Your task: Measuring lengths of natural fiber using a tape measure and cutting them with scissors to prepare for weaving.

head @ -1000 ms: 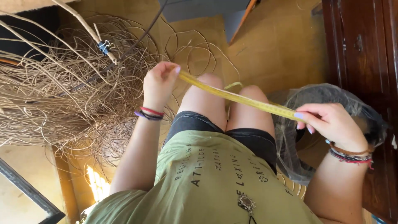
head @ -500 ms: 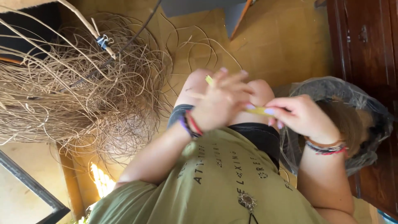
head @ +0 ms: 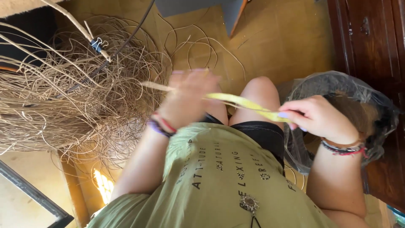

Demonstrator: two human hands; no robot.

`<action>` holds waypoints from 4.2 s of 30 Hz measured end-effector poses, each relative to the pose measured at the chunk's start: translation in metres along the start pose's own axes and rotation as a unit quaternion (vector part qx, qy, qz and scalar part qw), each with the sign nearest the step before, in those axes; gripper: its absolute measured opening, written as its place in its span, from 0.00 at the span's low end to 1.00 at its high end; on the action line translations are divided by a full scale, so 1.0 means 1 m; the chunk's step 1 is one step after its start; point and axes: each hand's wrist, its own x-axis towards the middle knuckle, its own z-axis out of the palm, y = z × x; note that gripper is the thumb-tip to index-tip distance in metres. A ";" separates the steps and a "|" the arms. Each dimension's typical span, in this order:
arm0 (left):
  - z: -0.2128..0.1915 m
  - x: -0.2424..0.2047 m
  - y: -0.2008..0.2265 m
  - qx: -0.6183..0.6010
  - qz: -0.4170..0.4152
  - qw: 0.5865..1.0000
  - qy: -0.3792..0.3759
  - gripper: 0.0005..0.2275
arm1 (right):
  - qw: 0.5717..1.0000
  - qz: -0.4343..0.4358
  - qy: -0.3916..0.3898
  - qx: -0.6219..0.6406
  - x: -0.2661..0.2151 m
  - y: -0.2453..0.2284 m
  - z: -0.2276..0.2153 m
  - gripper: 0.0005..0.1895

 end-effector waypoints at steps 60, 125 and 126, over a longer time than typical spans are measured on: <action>0.016 0.015 0.027 -0.195 -0.012 0.979 -0.048 0.06 | 0.979 0.051 -0.016 0.197 -0.018 0.050 -0.004 0.11; 0.020 0.059 0.070 -0.753 -0.046 0.636 0.164 0.09 | 0.830 -0.216 0.150 0.491 0.060 0.004 0.077 0.16; 0.018 0.060 0.071 -0.771 -0.065 0.603 0.194 0.08 | 0.808 -0.229 0.158 0.520 0.063 -0.006 0.078 0.14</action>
